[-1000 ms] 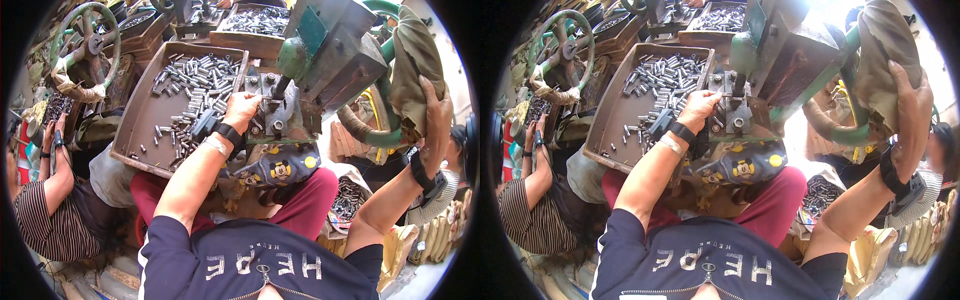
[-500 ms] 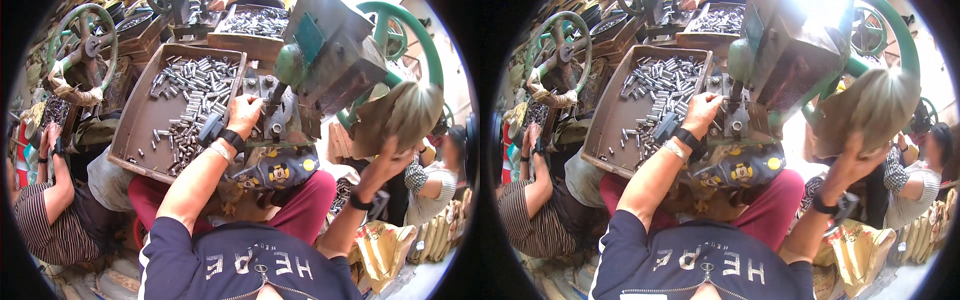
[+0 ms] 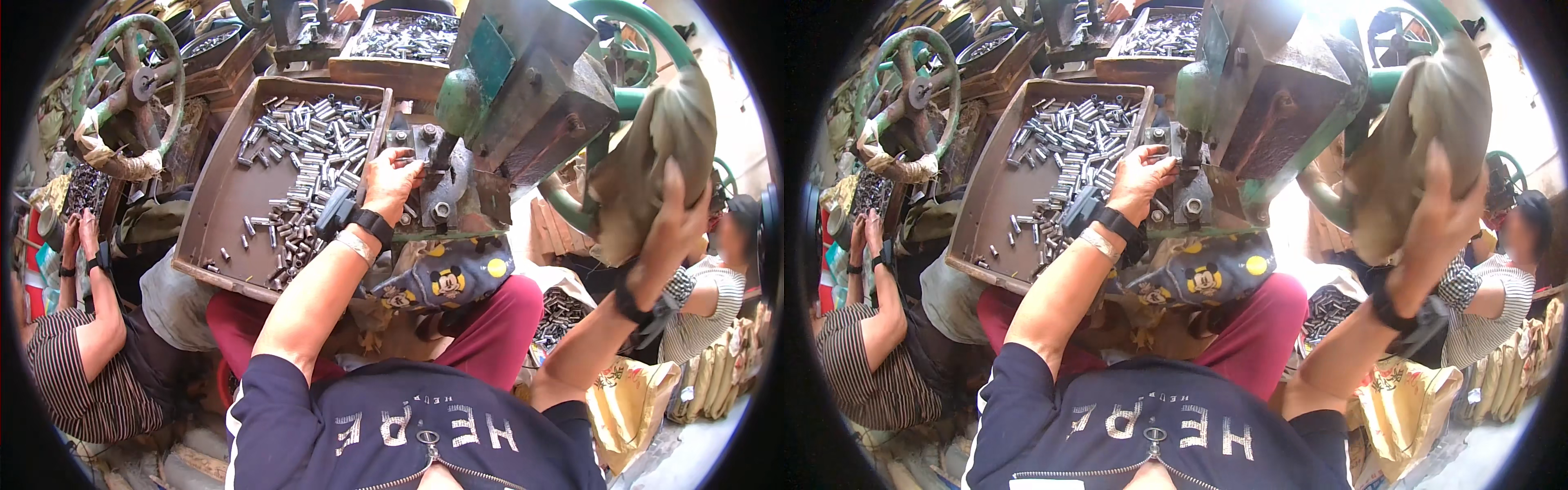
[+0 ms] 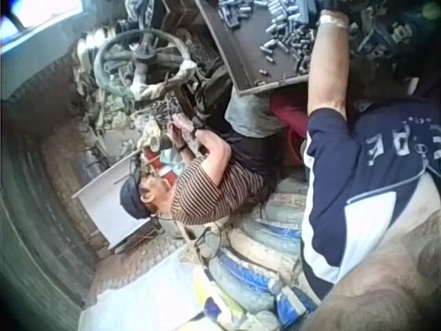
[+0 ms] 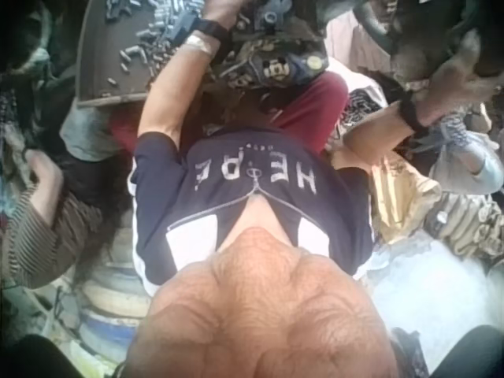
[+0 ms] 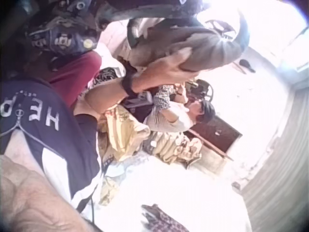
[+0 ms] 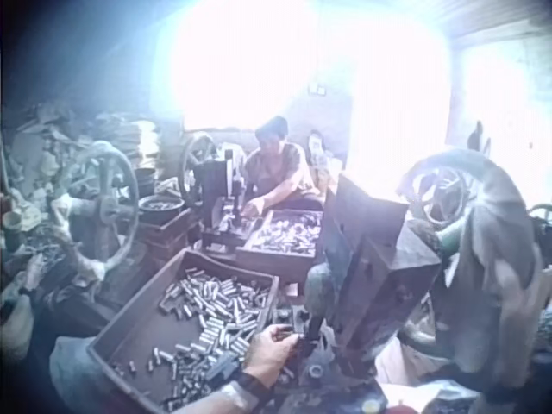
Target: The recorder uses a manual press and small tools to assemble metal components in a fabrication environment.
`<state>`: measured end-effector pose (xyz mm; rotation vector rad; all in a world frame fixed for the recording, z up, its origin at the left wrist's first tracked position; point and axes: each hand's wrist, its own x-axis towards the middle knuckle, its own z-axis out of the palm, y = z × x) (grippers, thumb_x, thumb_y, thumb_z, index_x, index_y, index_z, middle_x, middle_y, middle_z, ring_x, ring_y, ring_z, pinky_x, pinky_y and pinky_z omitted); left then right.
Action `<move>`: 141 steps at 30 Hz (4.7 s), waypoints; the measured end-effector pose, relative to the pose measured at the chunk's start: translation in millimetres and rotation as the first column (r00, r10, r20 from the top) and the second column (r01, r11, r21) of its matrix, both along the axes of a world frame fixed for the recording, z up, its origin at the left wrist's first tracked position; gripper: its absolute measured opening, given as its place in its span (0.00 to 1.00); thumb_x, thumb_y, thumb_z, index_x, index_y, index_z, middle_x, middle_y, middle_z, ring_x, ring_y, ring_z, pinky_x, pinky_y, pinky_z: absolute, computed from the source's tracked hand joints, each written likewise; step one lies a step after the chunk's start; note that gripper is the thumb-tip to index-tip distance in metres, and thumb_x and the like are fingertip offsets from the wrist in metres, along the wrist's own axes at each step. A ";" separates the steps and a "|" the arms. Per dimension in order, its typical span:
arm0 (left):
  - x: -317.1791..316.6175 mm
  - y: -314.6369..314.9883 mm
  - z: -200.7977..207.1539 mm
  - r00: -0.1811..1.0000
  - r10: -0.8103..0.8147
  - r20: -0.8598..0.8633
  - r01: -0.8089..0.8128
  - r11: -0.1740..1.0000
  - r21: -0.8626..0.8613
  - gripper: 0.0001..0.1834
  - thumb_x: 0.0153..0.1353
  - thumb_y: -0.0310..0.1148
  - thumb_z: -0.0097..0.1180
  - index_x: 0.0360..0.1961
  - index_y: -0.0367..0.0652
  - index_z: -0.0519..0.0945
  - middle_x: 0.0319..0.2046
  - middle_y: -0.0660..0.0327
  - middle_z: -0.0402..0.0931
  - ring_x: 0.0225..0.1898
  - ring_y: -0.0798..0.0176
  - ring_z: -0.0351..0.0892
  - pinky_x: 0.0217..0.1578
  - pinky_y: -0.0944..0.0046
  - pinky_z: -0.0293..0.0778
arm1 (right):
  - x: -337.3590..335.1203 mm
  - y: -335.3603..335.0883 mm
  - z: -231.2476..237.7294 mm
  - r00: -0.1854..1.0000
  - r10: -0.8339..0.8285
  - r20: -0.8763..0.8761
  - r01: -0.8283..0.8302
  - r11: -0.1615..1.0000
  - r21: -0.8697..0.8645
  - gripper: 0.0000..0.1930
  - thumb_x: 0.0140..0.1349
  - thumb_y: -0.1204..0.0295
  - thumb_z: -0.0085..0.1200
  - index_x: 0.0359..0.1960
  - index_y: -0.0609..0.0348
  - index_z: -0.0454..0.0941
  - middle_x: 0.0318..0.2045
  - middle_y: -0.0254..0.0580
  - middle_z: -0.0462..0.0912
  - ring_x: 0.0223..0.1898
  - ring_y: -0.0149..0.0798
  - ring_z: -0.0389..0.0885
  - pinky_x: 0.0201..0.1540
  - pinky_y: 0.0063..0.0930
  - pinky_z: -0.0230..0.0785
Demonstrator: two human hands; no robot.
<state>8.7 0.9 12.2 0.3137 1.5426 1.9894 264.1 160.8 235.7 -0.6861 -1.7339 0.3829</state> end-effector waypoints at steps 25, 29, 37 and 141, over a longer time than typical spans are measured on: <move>146.4 -357.5 30.8 0.650 0.168 -0.742 -0.655 0.618 -0.434 0.06 0.66 0.26 0.59 0.42 0.37 0.83 0.36 0.61 0.80 0.36 0.70 0.81 0.37 0.70 0.75 | 47.0 -139.2 -187.4 0.908 0.375 0.186 -0.369 0.927 -0.066 0.28 0.71 0.71 0.50 0.66 0.76 0.57 0.49 0.61 0.78 0.50 0.49 0.79 0.56 0.39 0.71; 214.4 -421.9 -23.5 0.678 0.310 -0.667 -0.732 0.367 -0.573 0.06 0.65 0.29 0.58 0.38 0.37 0.82 0.32 0.54 0.80 0.34 0.54 0.81 0.37 0.60 0.74 | 40.6 -157.0 -211.8 0.732 0.621 0.280 -0.576 0.784 -0.232 0.17 0.68 0.81 0.50 0.58 0.70 0.74 0.41 0.50 0.83 0.41 0.38 0.82 0.47 0.29 0.74; 337.8 -488.5 -165.3 0.976 0.216 -0.004 -0.074 0.314 -0.946 0.22 0.68 0.41 0.50 0.55 0.36 0.75 0.49 0.38 0.77 0.52 0.36 0.77 0.50 0.47 0.73 | 14.2 -190.3 -271.0 0.121 0.858 0.500 -0.613 0.461 -0.642 0.11 0.66 0.76 0.54 0.48 0.65 0.80 0.36 0.48 0.85 0.36 0.37 0.82 0.43 0.28 0.73; -5.4 -287.0 109.6 0.981 -0.156 0.115 0.182 0.944 -0.273 0.12 0.70 0.38 0.53 0.43 0.39 0.77 0.38 0.64 0.77 0.39 0.68 0.75 0.43 0.69 0.72 | 170.7 -161.4 -232.8 0.662 0.749 -0.034 -0.528 0.433 -0.731 0.12 0.64 0.68 0.57 0.43 0.63 0.79 0.38 0.53 0.84 0.43 0.57 0.82 0.45 0.46 0.74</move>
